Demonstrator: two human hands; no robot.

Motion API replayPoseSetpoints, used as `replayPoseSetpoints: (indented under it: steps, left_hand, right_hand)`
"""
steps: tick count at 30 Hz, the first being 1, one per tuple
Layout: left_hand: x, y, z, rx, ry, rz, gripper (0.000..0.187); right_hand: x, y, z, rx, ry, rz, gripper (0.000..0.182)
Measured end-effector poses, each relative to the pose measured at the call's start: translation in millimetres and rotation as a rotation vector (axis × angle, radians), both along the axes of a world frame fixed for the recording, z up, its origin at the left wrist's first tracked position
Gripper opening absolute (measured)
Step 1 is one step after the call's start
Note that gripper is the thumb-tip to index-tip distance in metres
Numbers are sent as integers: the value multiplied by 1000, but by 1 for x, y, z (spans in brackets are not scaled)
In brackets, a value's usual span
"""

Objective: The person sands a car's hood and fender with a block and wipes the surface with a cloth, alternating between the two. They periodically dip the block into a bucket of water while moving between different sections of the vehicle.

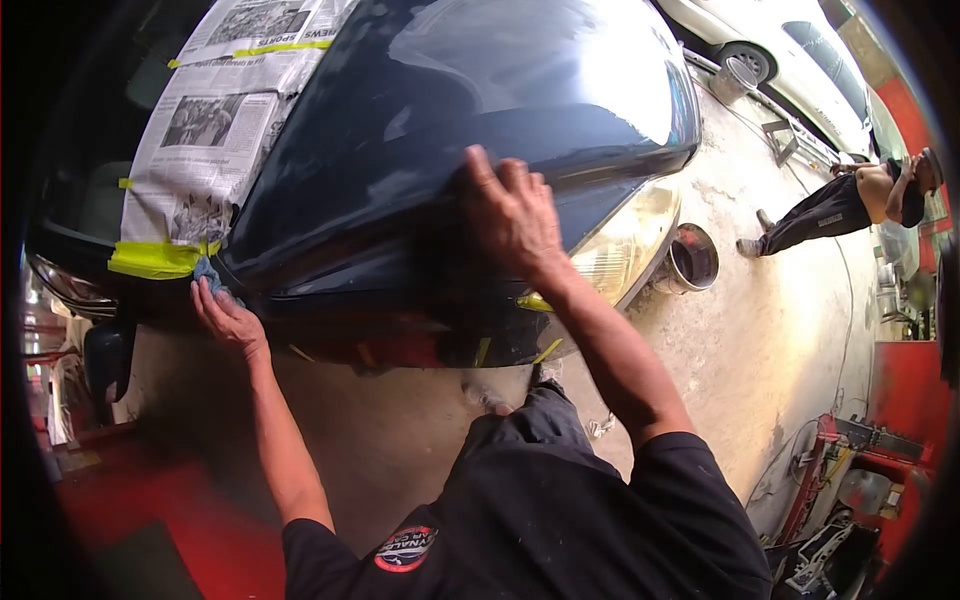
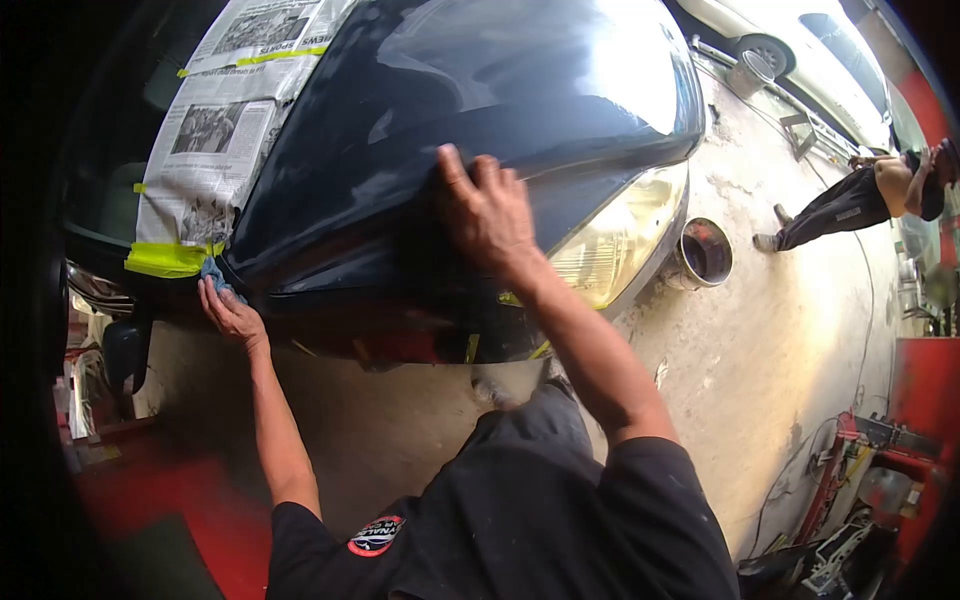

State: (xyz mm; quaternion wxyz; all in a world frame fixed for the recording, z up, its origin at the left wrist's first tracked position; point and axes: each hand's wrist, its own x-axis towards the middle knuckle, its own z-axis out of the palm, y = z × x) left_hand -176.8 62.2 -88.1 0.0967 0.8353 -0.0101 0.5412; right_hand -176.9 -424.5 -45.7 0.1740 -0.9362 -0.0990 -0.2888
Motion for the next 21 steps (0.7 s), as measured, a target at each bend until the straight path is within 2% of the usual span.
replayPoseSetpoints:
  steps: [1, 3, 4, 5, 7, 8, 9, 10, 11, 12, 13, 15, 16, 17, 18, 19, 20, 21]
  left_hand:
    - [-2, 2, 0, 9, 18, 7, 36]
    - [-3, 1, 3, 6, 67, 8, 36]
    - [-7, 1, 6, 3, 94, 13, 36]
    - [-10, -3, 11, -10, 133, 32, 35]
    - [-6, -19, 20, -15, 174, -15, 33]
    - [0, -40, 26, 10, 206, -53, 33]
    - [10, -69, 31, 35, 240, -99, 32]
    - [21, -102, 38, 47, 273, -146, 32]
    - [32, -133, 45, 61, 311, -194, 32]
    - [44, -162, 50, 100, 342, -235, 32]
    - [55, -184, 51, 134, 372, -275, 32]
    - [78, -209, 49, 153, 395, -234, 33]
    - [84, -212, 50, 125, 381, -250, 33]
    - [84, -213, 46, 133, 365, -247, 33]
    - [80, -213, 45, 139, 349, -236, 34]
    - [80, -213, 45, 148, 330, -222, 34]
    - [80, -216, 45, 143, 319, -208, 34]
    - [79, -221, 47, 166, 298, -175, 34]
  right_hand:
    - [5, -30, -2, 45, -8, -15, 71]
    - [24, -112, -13, 37, -43, -212, 62]
    - [57, -191, -63, -149, -59, -197, 60]
    - [46, -210, -43, 204, 93, -393, 57]
    - [53, -233, -29, 131, 247, -684, 52]
    - [62, -223, -43, 89, 114, -684, 57]
    - [64, -197, -50, -31, 200, -472, 53]
    - [63, -134, -41, 177, 168, -247, 48]
    - [45, -62, 0, -91, 57, -86, 48]
    - [25, 0, 32, -50, 102, -21, 46]
    - [18, 43, 37, 34, 138, 146, 46]
    - [20, 75, 17, 49, -57, 264, 46]
    - [22, 55, 28, 113, -38, 275, 47]
    - [29, 21, 39, 18, 162, 169, 54]
    - [41, -22, 38, -107, 137, 63, 58]
    - [58, -71, 29, -122, 173, -30, 60]
    - [75, -117, 26, -106, 316, -122, 61]
    - [103, -182, -17, -108, 75, -152, 63]
